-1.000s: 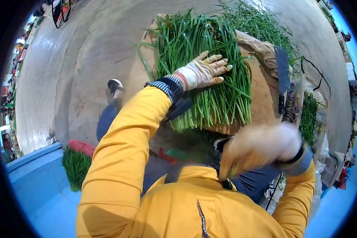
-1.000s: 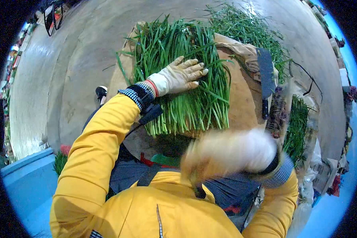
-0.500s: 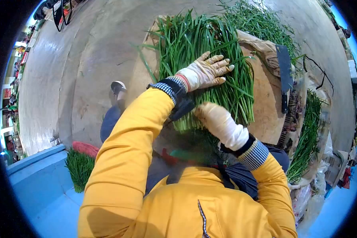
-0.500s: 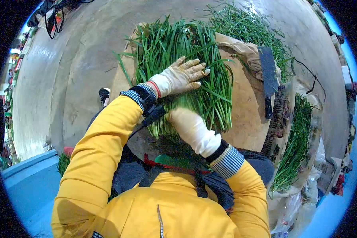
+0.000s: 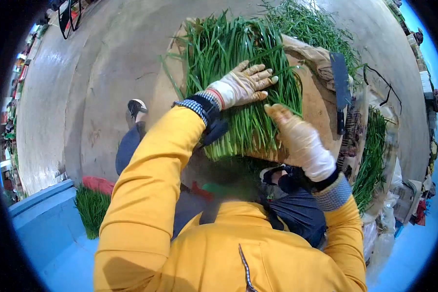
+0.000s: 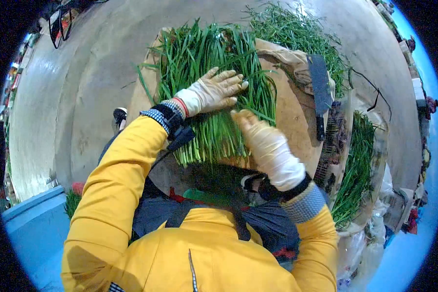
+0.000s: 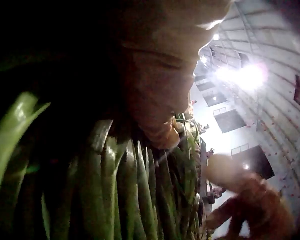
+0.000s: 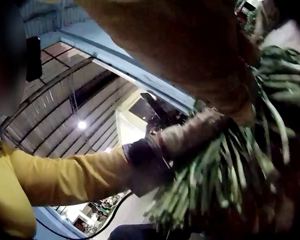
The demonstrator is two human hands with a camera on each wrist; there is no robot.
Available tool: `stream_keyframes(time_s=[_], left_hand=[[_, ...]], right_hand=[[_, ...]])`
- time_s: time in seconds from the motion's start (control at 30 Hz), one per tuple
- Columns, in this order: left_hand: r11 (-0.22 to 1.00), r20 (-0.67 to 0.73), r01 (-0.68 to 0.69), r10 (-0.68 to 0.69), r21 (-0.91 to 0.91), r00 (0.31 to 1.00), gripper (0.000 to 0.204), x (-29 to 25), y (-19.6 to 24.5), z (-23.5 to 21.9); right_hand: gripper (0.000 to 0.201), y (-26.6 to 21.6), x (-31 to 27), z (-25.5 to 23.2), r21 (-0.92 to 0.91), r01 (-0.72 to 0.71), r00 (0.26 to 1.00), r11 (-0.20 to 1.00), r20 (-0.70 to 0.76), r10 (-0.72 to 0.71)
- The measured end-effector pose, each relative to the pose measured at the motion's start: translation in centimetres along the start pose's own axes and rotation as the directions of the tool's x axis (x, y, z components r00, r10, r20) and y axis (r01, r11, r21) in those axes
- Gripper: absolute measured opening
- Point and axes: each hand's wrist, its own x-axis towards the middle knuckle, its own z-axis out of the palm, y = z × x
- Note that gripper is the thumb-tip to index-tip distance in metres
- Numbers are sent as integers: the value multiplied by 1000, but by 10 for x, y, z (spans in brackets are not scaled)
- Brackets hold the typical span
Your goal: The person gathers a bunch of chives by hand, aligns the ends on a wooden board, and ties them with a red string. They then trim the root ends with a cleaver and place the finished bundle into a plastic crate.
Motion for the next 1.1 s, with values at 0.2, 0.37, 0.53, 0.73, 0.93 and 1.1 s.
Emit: stream_keyframes(time_s=[0.2,0.37,0.53,0.73,0.93,1.1], left_hand=[[1000,-10,6,-6,-17,1000,56,-1,1,-1],[1000,0,-6,5,-18,1000,56,2,0,2],[999,25,8,-7,-35,1000,57,1,0,-2],[983,-482,-85,-3,-162,876,45,3,7,-40],[982,-104,-189,188,0,977,54,33,29,-31],[993,-6,-107,107,-47,994,55,38,30,0]], right_hand=[[30,-14,-17,41,-163,-56,998,985,-1,56],[15,-3,-34,23,-126,137,986,982,-79,-148],[17,9,-44,34,-165,111,988,980,-85,-126],[15,8,-44,41,-69,65,989,996,-131,-73],[19,7,-36,32,-108,58,997,992,-49,-64],[14,1,-66,-18,37,-14,963,999,271,3]])
